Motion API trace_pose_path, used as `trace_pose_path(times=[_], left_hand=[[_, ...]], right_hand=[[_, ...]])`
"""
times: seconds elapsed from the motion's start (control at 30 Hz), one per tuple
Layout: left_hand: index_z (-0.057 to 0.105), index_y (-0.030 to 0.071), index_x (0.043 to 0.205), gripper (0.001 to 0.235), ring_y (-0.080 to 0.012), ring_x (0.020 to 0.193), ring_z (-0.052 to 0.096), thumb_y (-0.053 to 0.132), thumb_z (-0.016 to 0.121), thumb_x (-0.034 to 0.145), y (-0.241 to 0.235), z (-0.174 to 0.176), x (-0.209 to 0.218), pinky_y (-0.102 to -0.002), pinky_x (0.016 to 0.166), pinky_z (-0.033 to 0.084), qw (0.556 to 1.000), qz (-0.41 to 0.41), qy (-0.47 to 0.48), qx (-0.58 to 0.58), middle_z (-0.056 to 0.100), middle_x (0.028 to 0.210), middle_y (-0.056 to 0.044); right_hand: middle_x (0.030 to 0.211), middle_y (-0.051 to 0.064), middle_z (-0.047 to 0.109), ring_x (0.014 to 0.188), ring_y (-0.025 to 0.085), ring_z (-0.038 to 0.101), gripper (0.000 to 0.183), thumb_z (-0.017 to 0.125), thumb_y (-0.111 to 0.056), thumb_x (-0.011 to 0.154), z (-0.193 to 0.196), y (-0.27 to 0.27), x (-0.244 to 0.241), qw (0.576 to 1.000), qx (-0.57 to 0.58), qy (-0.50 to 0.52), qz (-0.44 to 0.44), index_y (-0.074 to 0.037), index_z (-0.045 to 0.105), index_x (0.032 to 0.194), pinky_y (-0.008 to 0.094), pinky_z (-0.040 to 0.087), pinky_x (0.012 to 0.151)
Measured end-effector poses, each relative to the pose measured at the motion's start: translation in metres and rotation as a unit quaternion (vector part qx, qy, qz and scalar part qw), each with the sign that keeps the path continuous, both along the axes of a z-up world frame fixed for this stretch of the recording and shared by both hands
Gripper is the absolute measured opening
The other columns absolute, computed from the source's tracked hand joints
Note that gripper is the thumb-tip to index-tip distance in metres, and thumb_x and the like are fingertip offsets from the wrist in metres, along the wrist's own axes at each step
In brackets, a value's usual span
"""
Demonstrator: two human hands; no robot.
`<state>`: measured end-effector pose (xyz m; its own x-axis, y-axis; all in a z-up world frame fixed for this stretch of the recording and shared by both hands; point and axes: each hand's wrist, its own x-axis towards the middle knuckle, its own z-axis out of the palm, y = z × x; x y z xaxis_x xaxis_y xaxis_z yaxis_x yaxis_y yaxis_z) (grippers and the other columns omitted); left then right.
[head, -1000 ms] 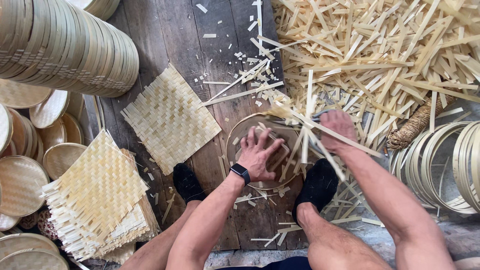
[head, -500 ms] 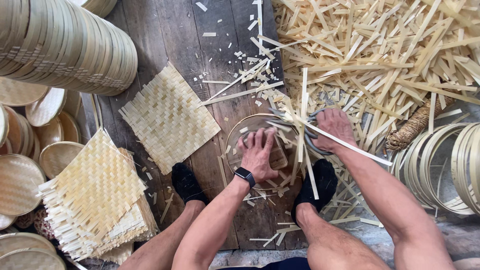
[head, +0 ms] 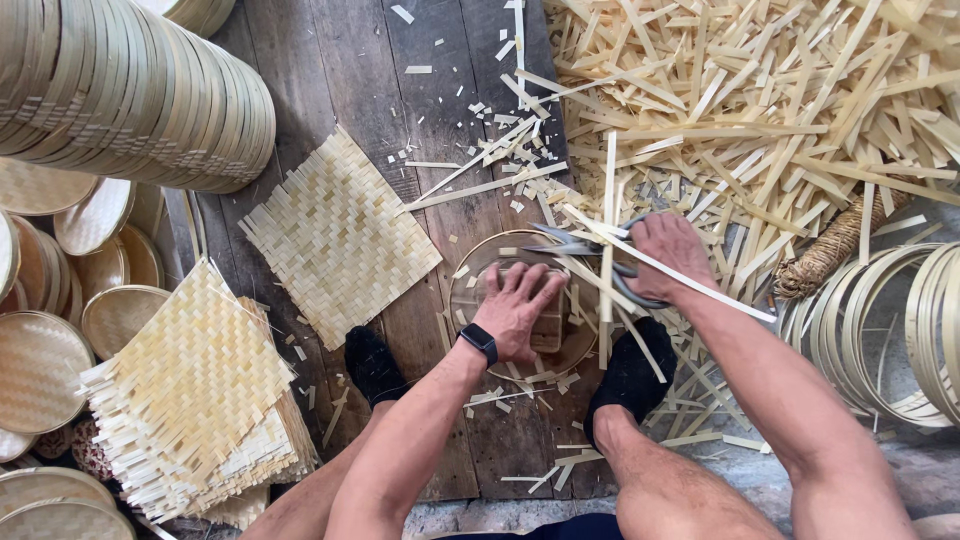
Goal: The person assembles a circular bamboo basket by fitting a woven square mat into a mold, securing it with a bamboo ring, and trimming the excess material with shears.
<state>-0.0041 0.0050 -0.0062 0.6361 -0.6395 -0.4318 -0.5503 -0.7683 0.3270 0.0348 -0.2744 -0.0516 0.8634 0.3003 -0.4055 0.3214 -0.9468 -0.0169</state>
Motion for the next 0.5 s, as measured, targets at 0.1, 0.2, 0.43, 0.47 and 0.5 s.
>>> trace_pose_path(times=[0.1,0.2,0.43,0.47,0.5], left_hand=[[0.018,0.027,0.158,0.146,-0.0407,0.143,0.032,0.047,0.098,0.038,0.003,0.000,0.001,-0.069,0.117,0.013,0.999,-0.038,-0.002,-0.006,0.034,0.154,-0.013],[0.018,0.029,0.158,0.150,-0.0391,0.144,0.032,0.047,0.100,0.034,0.003,0.001,0.004,-0.067,0.118,0.012,0.998,-0.059,0.007,0.006,0.034,0.155,-0.011],[0.022,0.033,0.157,0.146,-0.0352,0.142,0.037,0.050,0.098,0.033,0.006,0.012,0.006,-0.061,0.121,0.017,0.999,-0.037,-0.005,-0.036,0.039,0.153,-0.007],[0.024,0.032,0.156,0.141,-0.0347,0.140,0.038,0.054,0.096,0.037,0.004,0.014,0.006,-0.060,0.119,0.020,0.999,0.035,-0.001,-0.017,0.040,0.151,-0.009],[0.025,0.030,0.155,0.136,-0.0343,0.138,0.039,0.059,0.094,0.042,-0.002,0.015,0.005,-0.059,0.117,0.023,0.994,0.108,0.003,-0.001,0.040,0.149,-0.011]], right_hand=[[0.093,0.011,0.063,0.086,0.021,0.059,0.054,0.068,-0.054,0.080,-0.003,0.008,0.004,0.998,-0.019,0.060,-0.016,-0.008,0.062,0.106,0.035,0.051,0.082],[0.087,0.007,0.065,0.072,0.017,0.060,0.034,0.065,-0.040,0.088,-0.022,-0.004,0.005,0.995,-0.022,0.100,-0.017,-0.013,0.064,0.107,0.031,0.054,0.065],[0.085,0.013,0.068,0.061,0.020,0.058,0.039,0.063,-0.044,0.098,-0.067,-0.060,-0.003,0.936,0.088,0.123,-0.319,-0.009,0.064,0.117,0.036,0.055,0.057],[0.089,0.016,0.067,0.064,0.022,0.059,0.043,0.065,-0.042,0.097,-0.086,-0.072,-0.003,0.905,0.109,0.121,-0.394,-0.005,0.062,0.119,0.037,0.055,0.059],[0.092,0.018,0.067,0.066,0.023,0.060,0.048,0.068,-0.041,0.096,-0.106,-0.088,-0.001,0.864,0.135,0.117,-0.471,-0.001,0.061,0.121,0.038,0.055,0.061]])
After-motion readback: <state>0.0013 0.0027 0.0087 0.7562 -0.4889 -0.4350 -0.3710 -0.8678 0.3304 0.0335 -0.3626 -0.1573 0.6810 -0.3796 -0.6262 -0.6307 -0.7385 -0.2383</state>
